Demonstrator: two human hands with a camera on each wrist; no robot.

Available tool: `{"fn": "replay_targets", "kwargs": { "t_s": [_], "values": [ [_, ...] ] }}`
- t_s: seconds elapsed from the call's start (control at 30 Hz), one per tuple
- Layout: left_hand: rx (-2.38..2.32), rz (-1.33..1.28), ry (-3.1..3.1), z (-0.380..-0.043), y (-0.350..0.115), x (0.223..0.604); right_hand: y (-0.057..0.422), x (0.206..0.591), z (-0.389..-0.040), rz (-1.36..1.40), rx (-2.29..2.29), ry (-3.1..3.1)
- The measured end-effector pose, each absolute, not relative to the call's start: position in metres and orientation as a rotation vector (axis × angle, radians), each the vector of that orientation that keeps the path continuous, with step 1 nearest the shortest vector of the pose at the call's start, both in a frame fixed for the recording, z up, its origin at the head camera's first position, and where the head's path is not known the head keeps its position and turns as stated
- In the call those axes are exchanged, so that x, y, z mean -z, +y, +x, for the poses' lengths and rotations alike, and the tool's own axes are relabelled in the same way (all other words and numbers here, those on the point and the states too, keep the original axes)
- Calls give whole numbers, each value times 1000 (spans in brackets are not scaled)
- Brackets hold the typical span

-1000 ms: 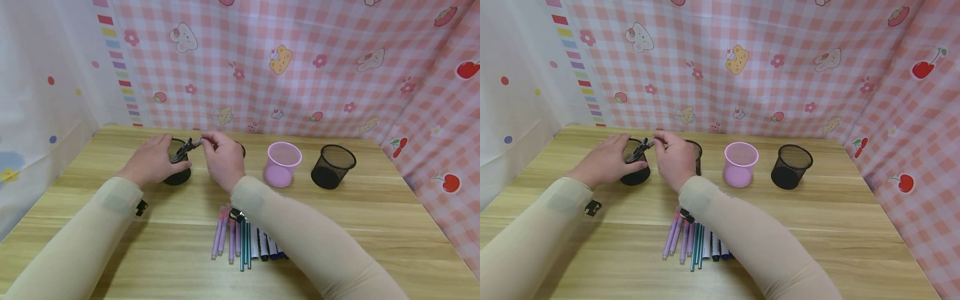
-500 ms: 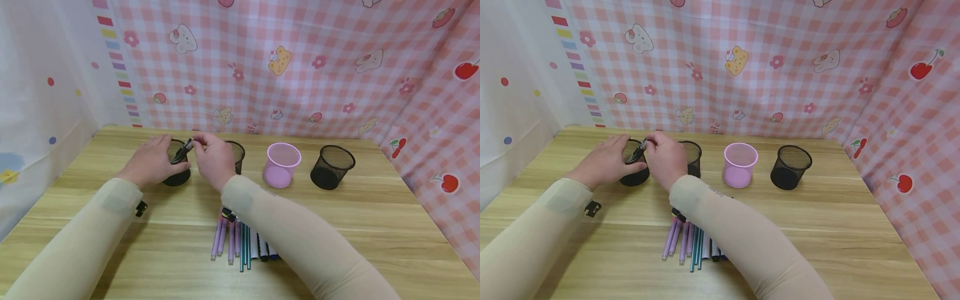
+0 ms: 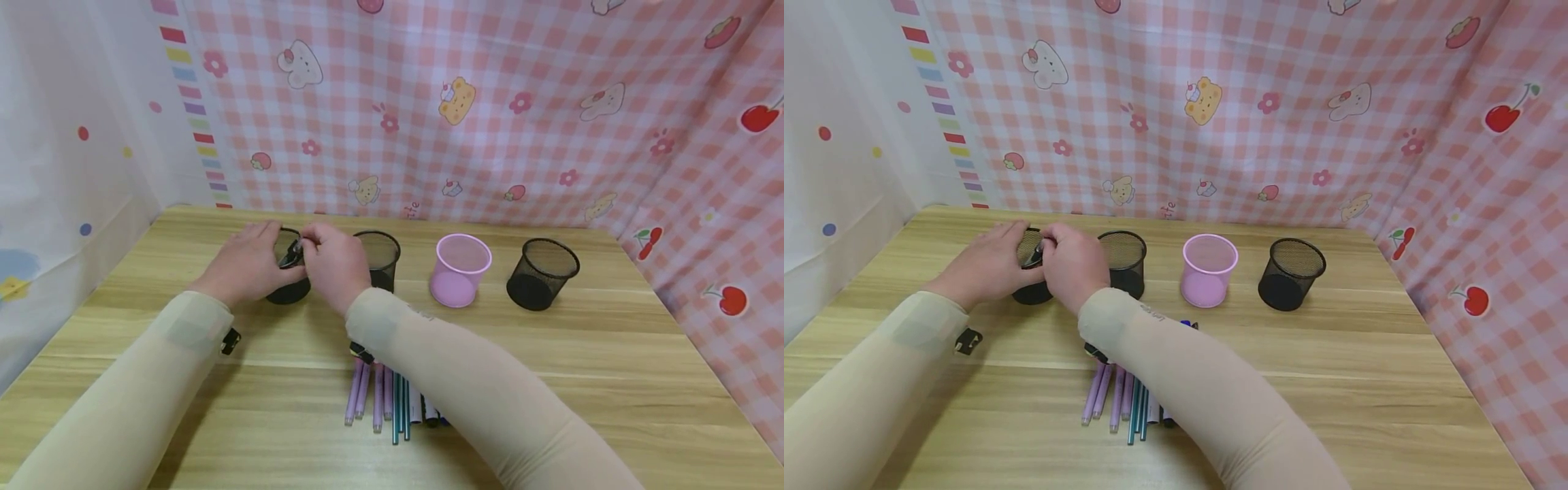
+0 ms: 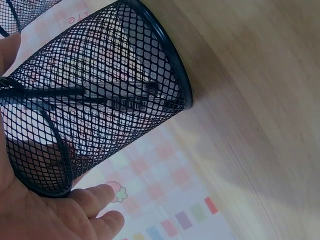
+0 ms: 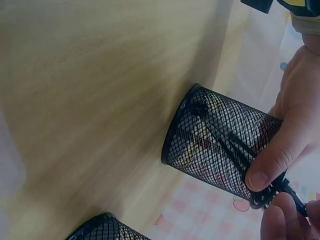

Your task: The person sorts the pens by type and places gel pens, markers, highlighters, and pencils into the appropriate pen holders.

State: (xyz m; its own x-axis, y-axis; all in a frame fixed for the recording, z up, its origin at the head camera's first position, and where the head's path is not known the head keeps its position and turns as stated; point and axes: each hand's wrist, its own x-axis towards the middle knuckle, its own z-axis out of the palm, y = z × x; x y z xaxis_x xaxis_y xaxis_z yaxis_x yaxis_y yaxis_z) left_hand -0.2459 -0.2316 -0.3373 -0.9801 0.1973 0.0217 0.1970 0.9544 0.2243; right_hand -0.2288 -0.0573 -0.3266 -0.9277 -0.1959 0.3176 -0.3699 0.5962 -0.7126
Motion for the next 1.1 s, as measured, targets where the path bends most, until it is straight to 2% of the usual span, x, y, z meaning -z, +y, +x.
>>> {"fn": "replay_targets", "kwargs": {
  "t_s": [0.7, 0.87, 1.1],
  "values": [
    [-362, 305, 3098, -246, -232, 338, -56, 322, -226, 508, -1135, -2785],
    [-379, 306, 3096, -246, -233, 338, -45, 307, -219, 515, -1266, -2788],
    [-395, 301, 3102, -247, -235, 341, -9, 285, -206, 576, -1167, -2806]
  ]
}}
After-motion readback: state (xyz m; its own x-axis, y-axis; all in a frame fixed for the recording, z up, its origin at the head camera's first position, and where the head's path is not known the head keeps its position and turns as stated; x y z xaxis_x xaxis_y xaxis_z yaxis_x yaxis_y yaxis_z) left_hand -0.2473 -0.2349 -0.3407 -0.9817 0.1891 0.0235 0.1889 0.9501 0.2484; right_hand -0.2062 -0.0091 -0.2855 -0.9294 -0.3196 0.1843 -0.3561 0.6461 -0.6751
